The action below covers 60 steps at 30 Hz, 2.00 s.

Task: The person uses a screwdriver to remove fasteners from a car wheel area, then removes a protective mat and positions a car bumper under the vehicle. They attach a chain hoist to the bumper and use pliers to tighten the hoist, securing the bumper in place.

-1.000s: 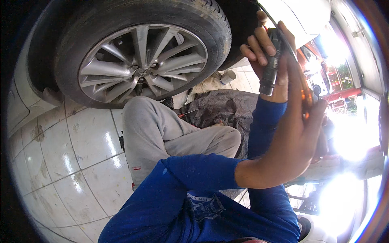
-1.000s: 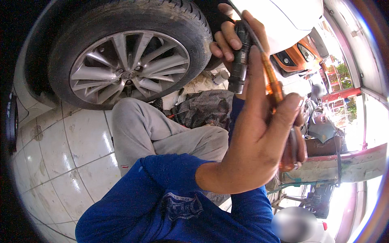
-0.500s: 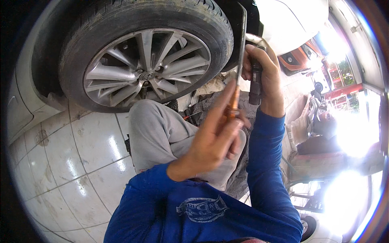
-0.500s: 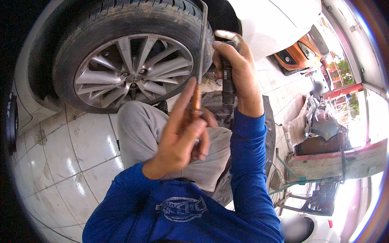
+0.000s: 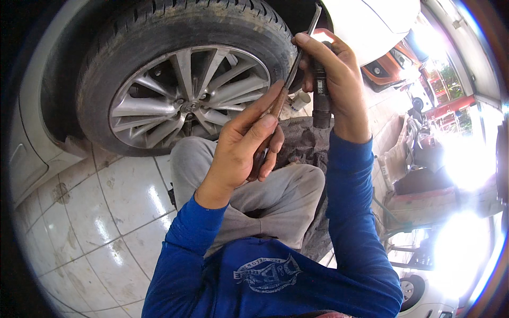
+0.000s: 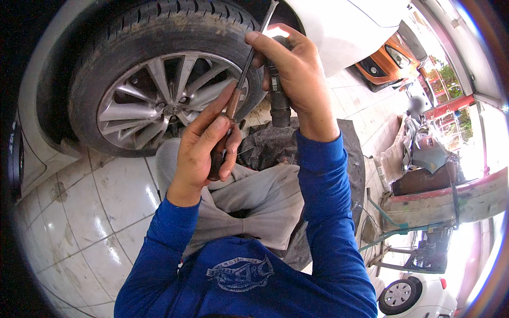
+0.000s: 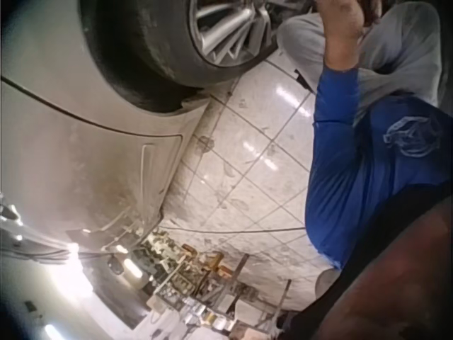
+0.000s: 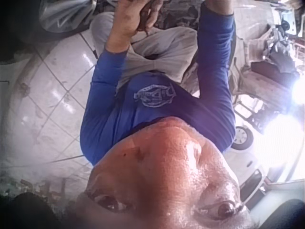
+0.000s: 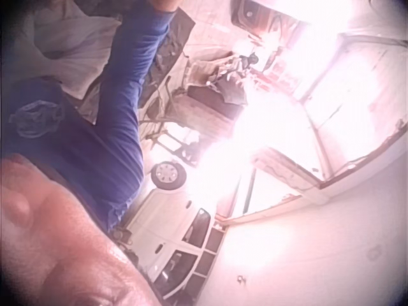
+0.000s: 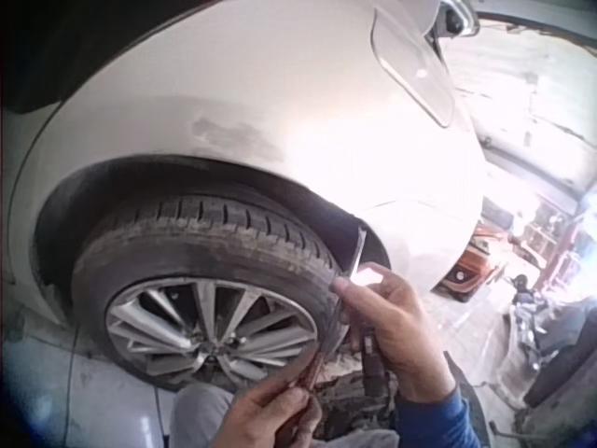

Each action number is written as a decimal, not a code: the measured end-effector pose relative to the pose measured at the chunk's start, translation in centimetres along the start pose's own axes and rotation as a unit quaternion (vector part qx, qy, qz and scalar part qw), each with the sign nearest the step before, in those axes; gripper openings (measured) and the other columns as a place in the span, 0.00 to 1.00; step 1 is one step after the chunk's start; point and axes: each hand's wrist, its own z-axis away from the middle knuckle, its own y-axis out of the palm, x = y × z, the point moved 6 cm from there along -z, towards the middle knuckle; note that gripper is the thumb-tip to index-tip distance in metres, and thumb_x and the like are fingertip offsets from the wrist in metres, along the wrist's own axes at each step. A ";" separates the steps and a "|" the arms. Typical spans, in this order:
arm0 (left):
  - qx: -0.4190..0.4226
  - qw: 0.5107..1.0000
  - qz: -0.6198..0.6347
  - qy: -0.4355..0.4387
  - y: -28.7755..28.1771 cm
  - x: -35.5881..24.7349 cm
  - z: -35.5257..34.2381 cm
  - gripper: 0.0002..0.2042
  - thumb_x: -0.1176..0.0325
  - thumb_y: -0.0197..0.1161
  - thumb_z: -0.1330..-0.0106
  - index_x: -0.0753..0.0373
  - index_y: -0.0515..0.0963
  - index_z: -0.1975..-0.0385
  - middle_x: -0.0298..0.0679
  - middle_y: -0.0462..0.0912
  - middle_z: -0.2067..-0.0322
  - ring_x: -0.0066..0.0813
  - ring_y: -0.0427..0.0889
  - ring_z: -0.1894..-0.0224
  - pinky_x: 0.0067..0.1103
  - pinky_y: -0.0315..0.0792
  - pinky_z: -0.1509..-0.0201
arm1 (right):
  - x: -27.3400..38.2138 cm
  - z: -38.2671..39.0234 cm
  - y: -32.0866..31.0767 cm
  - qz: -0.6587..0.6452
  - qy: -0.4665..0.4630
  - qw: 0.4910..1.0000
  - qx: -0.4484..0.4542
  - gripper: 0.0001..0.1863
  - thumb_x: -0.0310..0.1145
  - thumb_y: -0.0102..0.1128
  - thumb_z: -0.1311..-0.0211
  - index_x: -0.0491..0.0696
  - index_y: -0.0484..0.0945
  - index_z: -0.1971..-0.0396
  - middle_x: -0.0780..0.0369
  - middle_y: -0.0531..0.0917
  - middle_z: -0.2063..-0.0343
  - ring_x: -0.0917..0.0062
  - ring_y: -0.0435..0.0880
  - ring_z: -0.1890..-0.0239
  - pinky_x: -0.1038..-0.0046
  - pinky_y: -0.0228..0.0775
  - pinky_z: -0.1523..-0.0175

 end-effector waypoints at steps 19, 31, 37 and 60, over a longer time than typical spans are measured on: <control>-0.033 0.998 -0.055 0.002 4.5 -2.7 0.8 0.26 0.62 0.50 0.20 0.57 0.60 0.24 0.34 0.74 0.76 0.16 0.67 0.90 0.15 0.61 0.89 | -0.1 -0.9 0.2 -0.072 0.022 0.997 -0.017 0.13 0.39 0.62 0.30 0.42 0.81 0.63 0.68 0.75 0.82 0.85 0.73 0.86 0.83 0.64 0.80; -0.027 0.965 0.254 0.066 11.1 1.4 -0.6 0.20 0.54 0.48 0.19 0.45 0.64 0.30 0.33 0.74 0.70 0.19 0.70 0.88 0.19 0.68 0.92 | -31.1 10.7 -3.9 0.190 0.185 0.963 -0.044 0.24 0.41 0.53 0.27 0.41 0.66 0.40 0.44 0.77 0.52 0.53 0.80 0.55 0.60 0.72 0.50; -0.069 0.993 -0.088 0.036 1.8 1.0 2.0 0.18 0.59 0.53 0.20 0.61 0.72 0.38 0.43 0.82 0.69 0.22 0.72 0.88 0.18 0.65 0.90 | -48.2 14.6 -7.1 0.446 0.314 0.837 0.034 0.26 0.39 0.50 0.31 0.43 0.62 0.38 0.36 0.76 0.44 0.37 0.79 0.44 0.48 0.72 0.38; -0.205 0.817 -0.521 0.138 3.3 -3.8 1.1 0.26 0.63 0.53 0.20 0.57 0.61 0.25 0.36 0.77 0.80 0.17 0.72 0.86 0.15 0.68 0.83 | -4.4 -3.1 2.0 -0.320 -0.274 0.904 -0.077 0.22 0.49 0.64 0.31 0.41 0.86 0.59 0.57 0.84 0.65 0.72 0.82 0.59 0.71 0.73 0.52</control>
